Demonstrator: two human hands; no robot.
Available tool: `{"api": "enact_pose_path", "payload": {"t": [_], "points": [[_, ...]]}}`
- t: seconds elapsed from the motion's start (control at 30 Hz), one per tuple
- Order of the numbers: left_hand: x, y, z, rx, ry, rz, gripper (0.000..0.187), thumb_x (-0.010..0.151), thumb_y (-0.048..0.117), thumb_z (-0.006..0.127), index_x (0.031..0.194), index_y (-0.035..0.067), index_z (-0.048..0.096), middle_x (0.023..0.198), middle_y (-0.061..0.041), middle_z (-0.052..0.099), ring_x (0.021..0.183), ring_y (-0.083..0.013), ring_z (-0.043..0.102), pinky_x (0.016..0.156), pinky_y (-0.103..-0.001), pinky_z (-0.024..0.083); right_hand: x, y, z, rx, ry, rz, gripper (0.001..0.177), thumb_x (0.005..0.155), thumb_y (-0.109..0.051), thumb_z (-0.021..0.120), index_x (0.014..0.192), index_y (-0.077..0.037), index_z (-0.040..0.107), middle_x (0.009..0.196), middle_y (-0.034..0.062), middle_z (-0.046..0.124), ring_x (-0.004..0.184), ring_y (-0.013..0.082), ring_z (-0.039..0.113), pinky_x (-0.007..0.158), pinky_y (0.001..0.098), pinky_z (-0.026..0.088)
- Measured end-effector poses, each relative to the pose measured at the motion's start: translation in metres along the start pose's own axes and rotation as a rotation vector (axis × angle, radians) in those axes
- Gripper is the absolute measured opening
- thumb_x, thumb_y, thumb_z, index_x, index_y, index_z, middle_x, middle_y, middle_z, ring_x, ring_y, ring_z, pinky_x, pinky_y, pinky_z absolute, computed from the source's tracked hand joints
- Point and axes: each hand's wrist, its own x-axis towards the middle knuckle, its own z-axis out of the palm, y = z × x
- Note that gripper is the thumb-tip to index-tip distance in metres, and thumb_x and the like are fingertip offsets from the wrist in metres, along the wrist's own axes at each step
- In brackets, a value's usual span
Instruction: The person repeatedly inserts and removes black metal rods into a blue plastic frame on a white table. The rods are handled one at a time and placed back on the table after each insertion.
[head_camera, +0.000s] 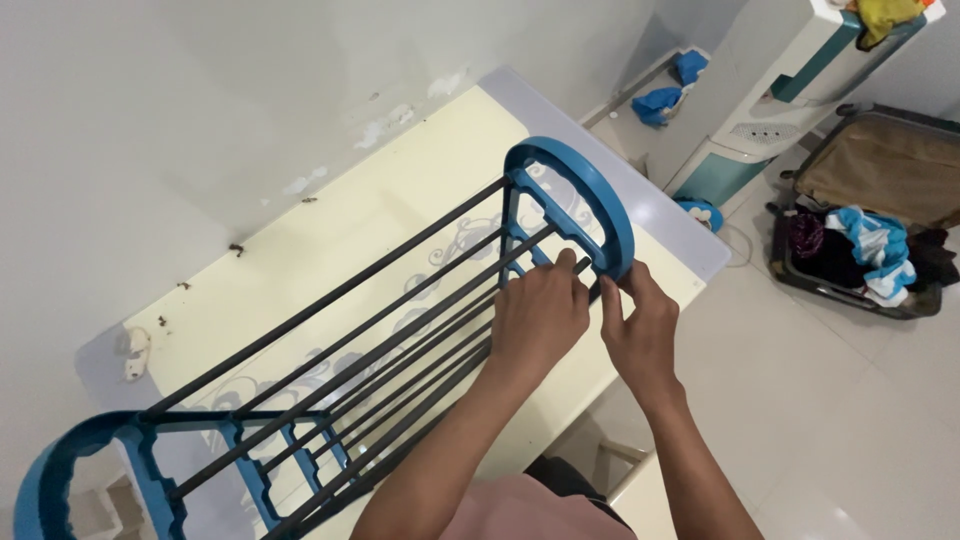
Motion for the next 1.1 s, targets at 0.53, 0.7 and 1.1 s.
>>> {"api": "enact_pose_path", "payload": {"t": [0.53, 0.7, 1.1], "points": [[-0.015, 0.007, -0.003, -0.021, 0.024, 0.048, 0.016, 0.093, 0.017, 0.057, 0.098, 0.004, 0.066, 0.077, -0.018, 0.073, 0.072, -0.0397, 0.074, 0.065, -0.051, 0.058, 0.002, 0.003, -0.008, 0.073, -0.111, 0.058, 0.021, 0.096, -0.002, 0.066, 0.116, 0.002, 0.064, 0.098, 0.0178, 0.077, 0.101, 0.0299, 0.077, 0.081, 0.0376, 0.059], [-0.015, 0.008, -0.006, -0.012, -0.016, 0.034, 0.017, 0.093, 0.016, 0.057, 0.098, 0.003, 0.066, 0.078, -0.019, 0.073, 0.075, -0.0386, 0.075, 0.067, -0.051, 0.059, 0.002, 0.008, -0.009, 0.088, -0.142, 0.070, 0.019, 0.097, -0.004, 0.067, 0.115, 0.001, 0.063, 0.097, 0.0167, 0.076, 0.102, 0.0289, 0.078, 0.079, 0.0374, 0.059], [-0.016, 0.008, -0.006, -0.003, -0.055, 0.049, 0.028, 0.093, 0.016, 0.058, 0.114, 0.001, 0.068, 0.076, -0.020, 0.073, 0.073, -0.0383, 0.075, 0.065, -0.049, 0.060, 0.010, 0.017, -0.018, 0.268, -0.378, 0.147, 0.027, 0.101, -0.003, 0.051, 0.128, -0.002, 0.057, 0.103, 0.0135, 0.073, 0.083, 0.0244, 0.074, 0.076, 0.0371, 0.060]]}}
